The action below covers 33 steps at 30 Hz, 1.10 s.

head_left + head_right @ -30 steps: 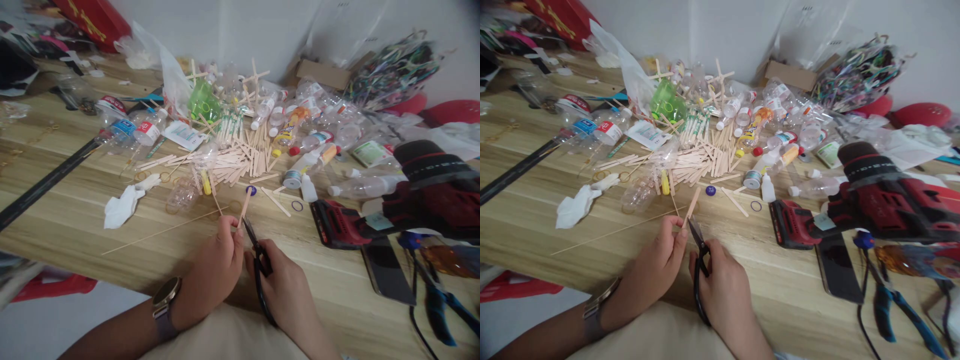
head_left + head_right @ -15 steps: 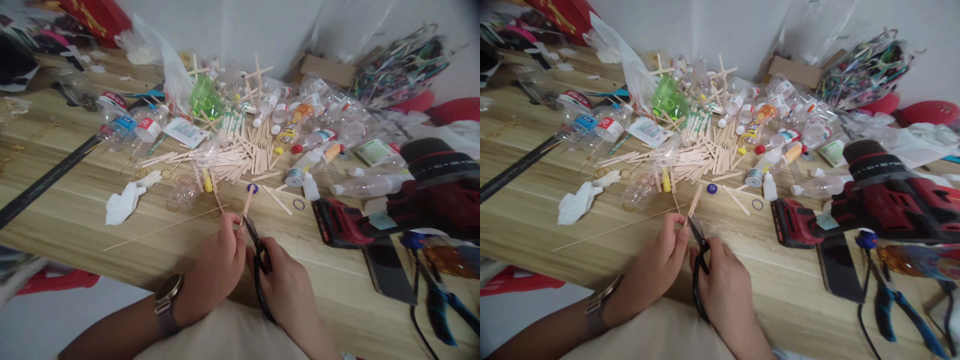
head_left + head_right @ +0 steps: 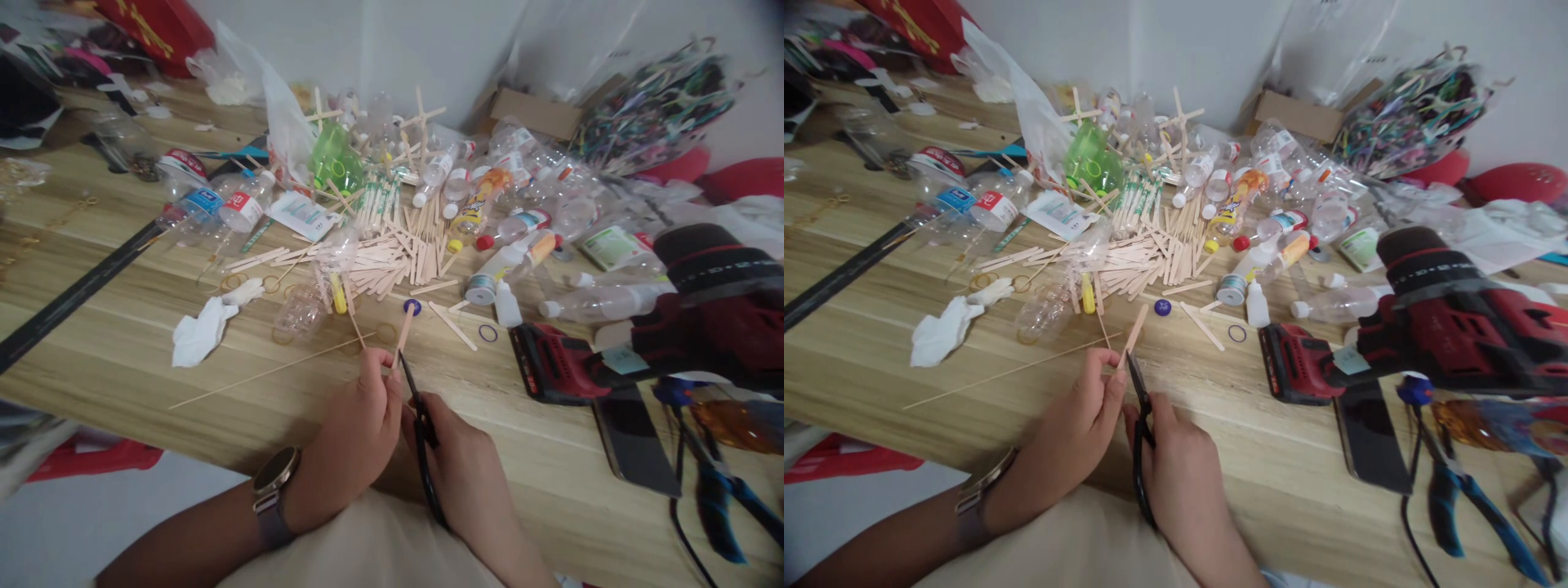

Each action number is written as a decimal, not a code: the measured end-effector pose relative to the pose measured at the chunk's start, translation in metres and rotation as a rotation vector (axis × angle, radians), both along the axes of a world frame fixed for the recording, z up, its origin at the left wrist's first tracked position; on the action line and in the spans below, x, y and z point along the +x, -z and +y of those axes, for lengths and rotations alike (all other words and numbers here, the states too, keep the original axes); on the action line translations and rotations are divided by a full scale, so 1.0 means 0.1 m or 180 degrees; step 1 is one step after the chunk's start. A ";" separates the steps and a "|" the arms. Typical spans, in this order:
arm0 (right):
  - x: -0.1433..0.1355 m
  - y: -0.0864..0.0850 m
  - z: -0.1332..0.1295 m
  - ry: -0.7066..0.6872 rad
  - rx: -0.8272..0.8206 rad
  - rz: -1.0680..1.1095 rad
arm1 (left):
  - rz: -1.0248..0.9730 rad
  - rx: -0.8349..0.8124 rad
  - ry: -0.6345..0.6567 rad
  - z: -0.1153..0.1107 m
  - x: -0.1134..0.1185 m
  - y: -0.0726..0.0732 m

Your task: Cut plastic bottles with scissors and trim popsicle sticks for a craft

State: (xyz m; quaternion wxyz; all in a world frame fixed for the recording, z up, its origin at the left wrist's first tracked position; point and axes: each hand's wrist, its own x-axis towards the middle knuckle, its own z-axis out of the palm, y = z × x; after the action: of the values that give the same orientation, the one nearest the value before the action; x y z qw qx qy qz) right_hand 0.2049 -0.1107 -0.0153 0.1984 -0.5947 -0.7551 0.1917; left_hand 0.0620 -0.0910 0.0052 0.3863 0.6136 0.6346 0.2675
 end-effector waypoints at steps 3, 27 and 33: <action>-0.01 0.00 0.00 0.0007 -0.0394 0.0430 | -0.0071 0.0035 0.0014 0.00 -0.01 0.02; 0.08 0.00 0.05 0.0596 -0.0231 0.1367 | -0.1049 -0.0225 -0.0193 0.03 -0.13 0.03; 0.16 0.04 -0.04 0.0433 0.0087 0.0623 | -0.1045 -0.0224 -0.0274 0.05 -0.14 0.04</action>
State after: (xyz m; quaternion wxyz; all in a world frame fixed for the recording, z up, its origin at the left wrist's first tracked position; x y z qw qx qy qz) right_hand 0.2206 -0.1143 -0.0189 0.2918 -0.6203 -0.6926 0.2246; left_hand 0.0485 -0.0856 0.0012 0.4942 0.5201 0.5976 0.3580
